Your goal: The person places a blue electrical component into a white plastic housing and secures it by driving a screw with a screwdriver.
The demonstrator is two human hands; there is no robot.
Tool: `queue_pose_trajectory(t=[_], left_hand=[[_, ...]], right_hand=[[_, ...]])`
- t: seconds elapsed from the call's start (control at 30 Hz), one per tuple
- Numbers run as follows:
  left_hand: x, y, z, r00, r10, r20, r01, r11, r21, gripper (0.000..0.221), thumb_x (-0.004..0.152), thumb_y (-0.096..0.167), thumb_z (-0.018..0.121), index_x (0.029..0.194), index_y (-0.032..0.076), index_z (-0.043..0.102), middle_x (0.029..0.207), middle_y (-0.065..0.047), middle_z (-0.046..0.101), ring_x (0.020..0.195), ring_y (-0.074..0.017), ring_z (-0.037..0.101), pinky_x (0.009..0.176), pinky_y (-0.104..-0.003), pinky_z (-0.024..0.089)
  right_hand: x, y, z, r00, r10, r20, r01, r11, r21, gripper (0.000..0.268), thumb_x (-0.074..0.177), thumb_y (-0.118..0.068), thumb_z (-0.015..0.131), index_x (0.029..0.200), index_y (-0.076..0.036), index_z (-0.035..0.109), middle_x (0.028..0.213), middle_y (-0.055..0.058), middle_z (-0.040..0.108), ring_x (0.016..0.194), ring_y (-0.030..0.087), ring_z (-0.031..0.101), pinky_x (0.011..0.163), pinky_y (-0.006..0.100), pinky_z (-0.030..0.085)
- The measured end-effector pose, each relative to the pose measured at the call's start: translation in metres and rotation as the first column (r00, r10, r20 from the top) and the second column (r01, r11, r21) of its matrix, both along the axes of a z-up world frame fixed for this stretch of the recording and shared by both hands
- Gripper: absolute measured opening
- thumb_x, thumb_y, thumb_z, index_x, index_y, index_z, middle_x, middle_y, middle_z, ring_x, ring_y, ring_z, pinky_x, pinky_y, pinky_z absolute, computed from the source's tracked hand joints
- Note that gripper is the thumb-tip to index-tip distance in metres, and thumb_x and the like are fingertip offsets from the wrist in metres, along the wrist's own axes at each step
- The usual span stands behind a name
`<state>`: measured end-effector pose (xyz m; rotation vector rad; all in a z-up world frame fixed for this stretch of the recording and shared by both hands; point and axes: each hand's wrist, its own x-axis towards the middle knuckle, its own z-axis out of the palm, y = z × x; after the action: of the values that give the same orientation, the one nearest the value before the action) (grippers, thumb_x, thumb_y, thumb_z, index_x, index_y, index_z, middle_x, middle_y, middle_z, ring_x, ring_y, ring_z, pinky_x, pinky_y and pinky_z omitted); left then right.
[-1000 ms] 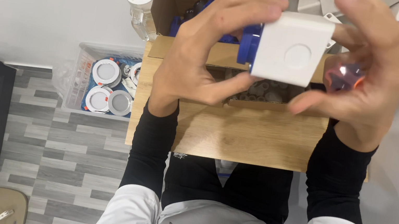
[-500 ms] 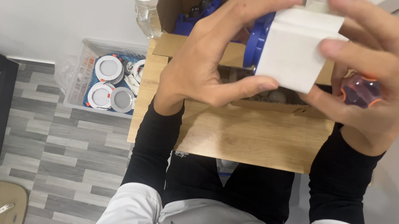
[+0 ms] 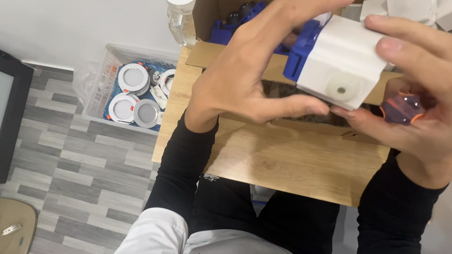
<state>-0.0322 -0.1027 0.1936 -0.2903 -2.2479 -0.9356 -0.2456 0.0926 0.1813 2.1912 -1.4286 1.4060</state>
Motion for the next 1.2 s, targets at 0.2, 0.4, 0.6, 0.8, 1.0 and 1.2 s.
queue_pose_trajectory(t=[0.2,0.4,0.6,0.8,1.0,1.2], left_hand=[[0.000,0.003,0.003,1.000,-0.031,0.002,0.031,0.999,0.042,0.062,0.119,0.039,0.076,0.165,0.012,0.044,0.165,-0.017,0.059,0.162,-0.0330,0.061,0.148,-0.047,0.052],[-0.010,-0.004,-0.010,0.998,-0.036,-0.048,0.034,0.998,-0.048,0.059,0.128,0.039,0.083,0.171,0.025,0.045,0.181,-0.007,0.047,0.176,-0.0302,0.060,0.155,-0.048,0.062],[-0.009,-0.001,-0.010,0.993,-0.104,-0.062,0.103,0.994,-0.025,0.038,0.135,0.022,0.057,0.171,0.025,0.046,0.179,-0.003,0.049,0.177,-0.0234,0.058,0.162,-0.046,0.057],[-0.008,-0.005,-0.016,0.997,-0.022,0.073,0.020,1.000,0.023,0.095,0.122,0.057,0.094,0.184,0.028,0.028,0.194,0.006,0.041,0.193,-0.0199,0.050,0.176,-0.044,0.050],[-0.011,-0.002,-0.010,0.999,-0.035,0.040,0.033,0.999,0.040,0.063,0.130,0.035,0.082,0.175,0.024,0.039,0.182,0.002,0.056,0.174,-0.0214,0.068,0.157,-0.040,0.060],[-0.004,-0.005,0.004,0.986,-0.160,-0.034,0.160,0.987,-0.006,0.043,0.128,0.037,0.067,0.164,0.018,0.051,0.173,-0.007,0.049,0.172,-0.0311,0.060,0.156,-0.051,0.060]], right_hand=[[-0.017,0.000,-0.004,0.996,0.015,-0.091,-0.019,0.999,-0.037,0.061,0.106,0.002,0.102,0.147,0.009,0.057,0.166,0.055,0.052,0.128,0.056,0.072,0.113,0.057,0.060],[-0.004,0.003,-0.008,0.939,0.157,0.308,-0.207,0.969,0.137,0.117,0.076,-0.036,0.061,0.180,0.000,0.022,0.177,0.050,0.040,0.159,0.059,0.056,0.112,0.051,0.062],[-0.001,0.010,0.002,0.994,0.005,0.113,-0.026,0.983,0.182,0.072,0.114,-0.006,0.070,0.174,0.003,0.032,0.181,0.047,0.040,0.171,0.060,0.049,0.125,0.056,0.057],[-0.006,0.000,-0.007,1.000,-0.004,0.014,0.003,0.996,0.092,0.055,0.115,0.007,0.090,0.150,0.007,0.047,0.177,0.046,0.041,0.142,0.053,0.059,0.121,0.056,0.051],[-0.007,0.002,-0.008,0.998,0.065,0.015,-0.066,0.996,0.063,0.047,0.116,0.022,0.088,0.144,0.006,0.054,0.171,0.042,0.040,0.147,0.062,0.066,0.116,0.059,0.064],[-0.022,0.017,-0.004,0.999,0.036,-0.016,-0.032,0.977,0.211,0.028,0.111,0.023,0.083,0.130,0.008,0.070,0.194,0.025,0.013,0.179,0.075,0.055,0.159,0.075,0.050]])
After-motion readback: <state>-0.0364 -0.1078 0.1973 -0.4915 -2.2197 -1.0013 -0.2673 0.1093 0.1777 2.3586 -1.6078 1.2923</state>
